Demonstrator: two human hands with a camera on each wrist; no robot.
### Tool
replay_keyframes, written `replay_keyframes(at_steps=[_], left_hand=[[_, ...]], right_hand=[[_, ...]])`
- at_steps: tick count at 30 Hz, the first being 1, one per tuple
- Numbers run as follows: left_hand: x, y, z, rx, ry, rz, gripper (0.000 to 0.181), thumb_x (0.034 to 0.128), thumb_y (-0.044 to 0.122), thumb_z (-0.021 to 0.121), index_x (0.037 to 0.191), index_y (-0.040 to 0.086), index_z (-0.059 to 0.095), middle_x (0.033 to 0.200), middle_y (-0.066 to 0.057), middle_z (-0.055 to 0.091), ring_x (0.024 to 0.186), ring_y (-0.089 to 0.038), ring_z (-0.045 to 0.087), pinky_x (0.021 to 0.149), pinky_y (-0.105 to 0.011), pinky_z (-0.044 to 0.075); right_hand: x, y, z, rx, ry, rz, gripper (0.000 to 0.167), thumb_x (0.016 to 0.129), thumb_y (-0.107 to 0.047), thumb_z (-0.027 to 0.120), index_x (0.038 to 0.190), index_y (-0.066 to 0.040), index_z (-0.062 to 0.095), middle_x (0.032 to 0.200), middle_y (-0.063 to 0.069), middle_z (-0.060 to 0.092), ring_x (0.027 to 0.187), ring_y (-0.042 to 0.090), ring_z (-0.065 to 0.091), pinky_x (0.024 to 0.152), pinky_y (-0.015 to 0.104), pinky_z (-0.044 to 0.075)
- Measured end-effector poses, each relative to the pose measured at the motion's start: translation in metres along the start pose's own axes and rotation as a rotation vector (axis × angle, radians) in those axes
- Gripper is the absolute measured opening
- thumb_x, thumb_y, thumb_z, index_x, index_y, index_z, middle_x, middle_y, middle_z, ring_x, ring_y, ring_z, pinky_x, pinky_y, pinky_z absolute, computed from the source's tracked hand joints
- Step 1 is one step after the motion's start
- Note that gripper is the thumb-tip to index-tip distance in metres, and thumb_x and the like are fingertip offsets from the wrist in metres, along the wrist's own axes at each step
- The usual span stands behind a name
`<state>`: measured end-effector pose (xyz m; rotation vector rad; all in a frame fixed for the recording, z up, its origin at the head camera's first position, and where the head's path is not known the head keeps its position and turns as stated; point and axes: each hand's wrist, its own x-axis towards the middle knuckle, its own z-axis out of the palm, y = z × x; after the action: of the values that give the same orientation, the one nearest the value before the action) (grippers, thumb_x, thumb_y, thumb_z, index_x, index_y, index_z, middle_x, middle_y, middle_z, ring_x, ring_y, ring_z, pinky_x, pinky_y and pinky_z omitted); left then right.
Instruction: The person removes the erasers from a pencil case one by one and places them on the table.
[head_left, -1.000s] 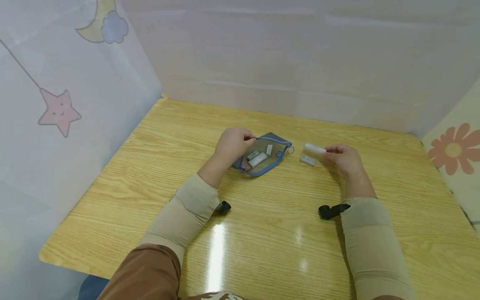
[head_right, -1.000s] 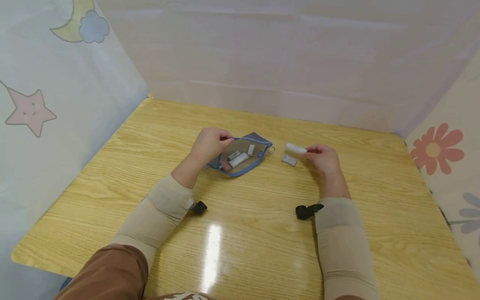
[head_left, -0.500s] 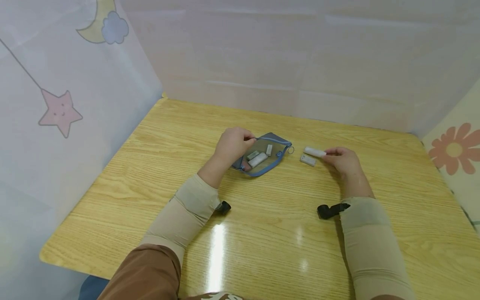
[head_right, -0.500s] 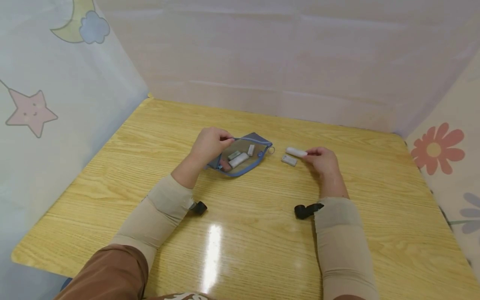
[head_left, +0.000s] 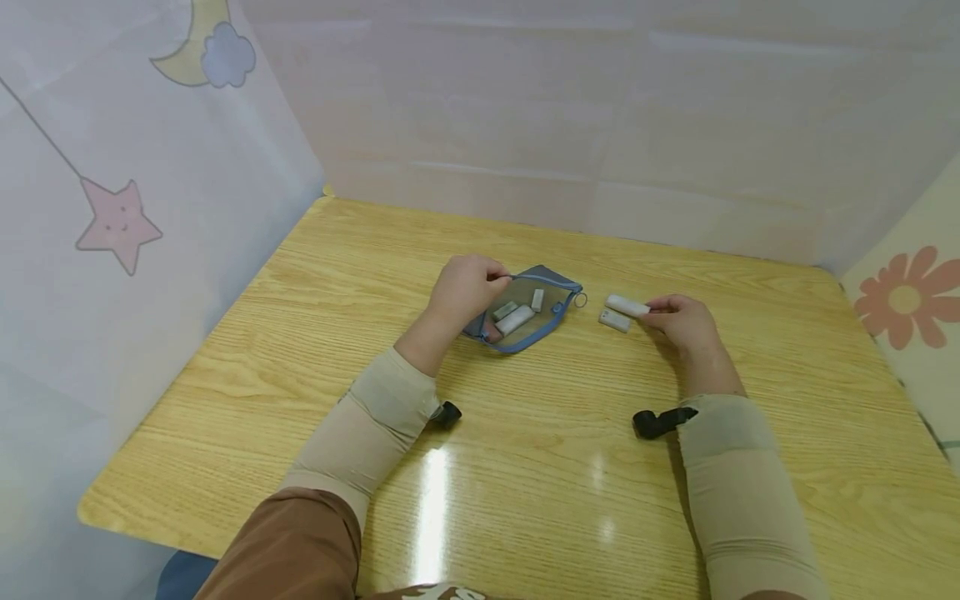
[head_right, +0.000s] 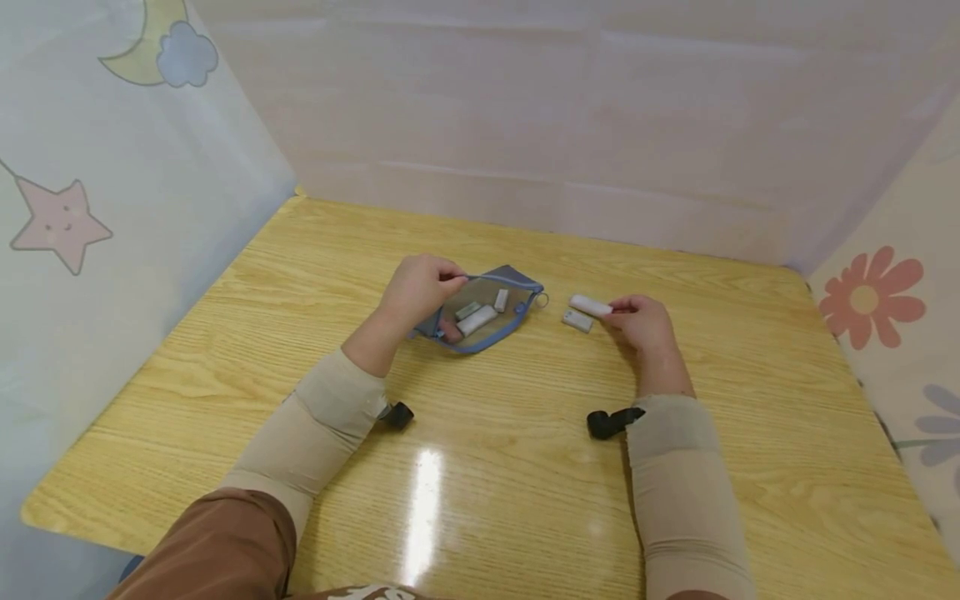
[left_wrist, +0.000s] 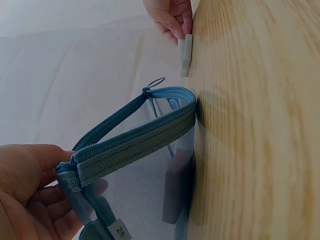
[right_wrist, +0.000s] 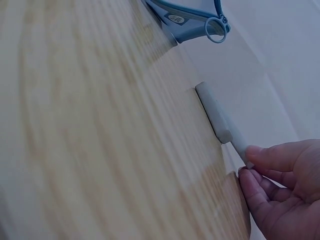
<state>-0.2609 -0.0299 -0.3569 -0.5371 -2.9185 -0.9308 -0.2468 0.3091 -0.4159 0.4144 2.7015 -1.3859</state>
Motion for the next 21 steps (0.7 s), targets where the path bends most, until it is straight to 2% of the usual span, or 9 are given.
replay_keyframes(at_steps=[10, 15, 21], left_hand=[[0.0007, 0.0000, 0.0003, 0.011, -0.003, 0.001, 0.019, 0.0902, 0.030, 0.058, 0.096, 0.019, 0.073, 0.092, 0.006, 0.068, 0.080, -0.009, 0.059, 0.071, -0.026, 0.047], [0.0006, 0.0005, -0.0002, 0.005, -0.002, 0.001, 0.018, 0.0901, 0.029, 0.058, 0.096, 0.019, 0.073, 0.092, 0.005, 0.068, 0.080, -0.010, 0.059, 0.071, -0.026, 0.047], [0.0013, -0.0003, 0.0005, 0.004, -0.003, 0.006, 0.018, 0.0899, 0.028, 0.059, 0.096, 0.019, 0.073, 0.092, 0.006, 0.068, 0.080, -0.009, 0.059, 0.070, -0.025, 0.047]], right_hand=[[0.0022, 0.0008, -0.0002, -0.058, -0.006, -0.002, 0.040, 0.086, -0.021, 0.064, 0.121, -0.002, 0.054, 0.105, 0.008, 0.058, 0.097, 0.019, 0.050, 0.076, 0.024, 0.042], [0.0018, -0.0005, 0.0000, -0.068, -0.007, 0.014, 0.040, 0.086, -0.021, 0.065, 0.120, -0.003, 0.055, 0.107, 0.009, 0.057, 0.098, 0.020, 0.049, 0.076, 0.025, 0.042], [0.0003, -0.0009, -0.0002, -0.067, -0.005, 0.027, 0.042, 0.086, -0.024, 0.064, 0.122, -0.003, 0.054, 0.111, 0.011, 0.057, 0.104, 0.024, 0.048, 0.082, 0.031, 0.040]])
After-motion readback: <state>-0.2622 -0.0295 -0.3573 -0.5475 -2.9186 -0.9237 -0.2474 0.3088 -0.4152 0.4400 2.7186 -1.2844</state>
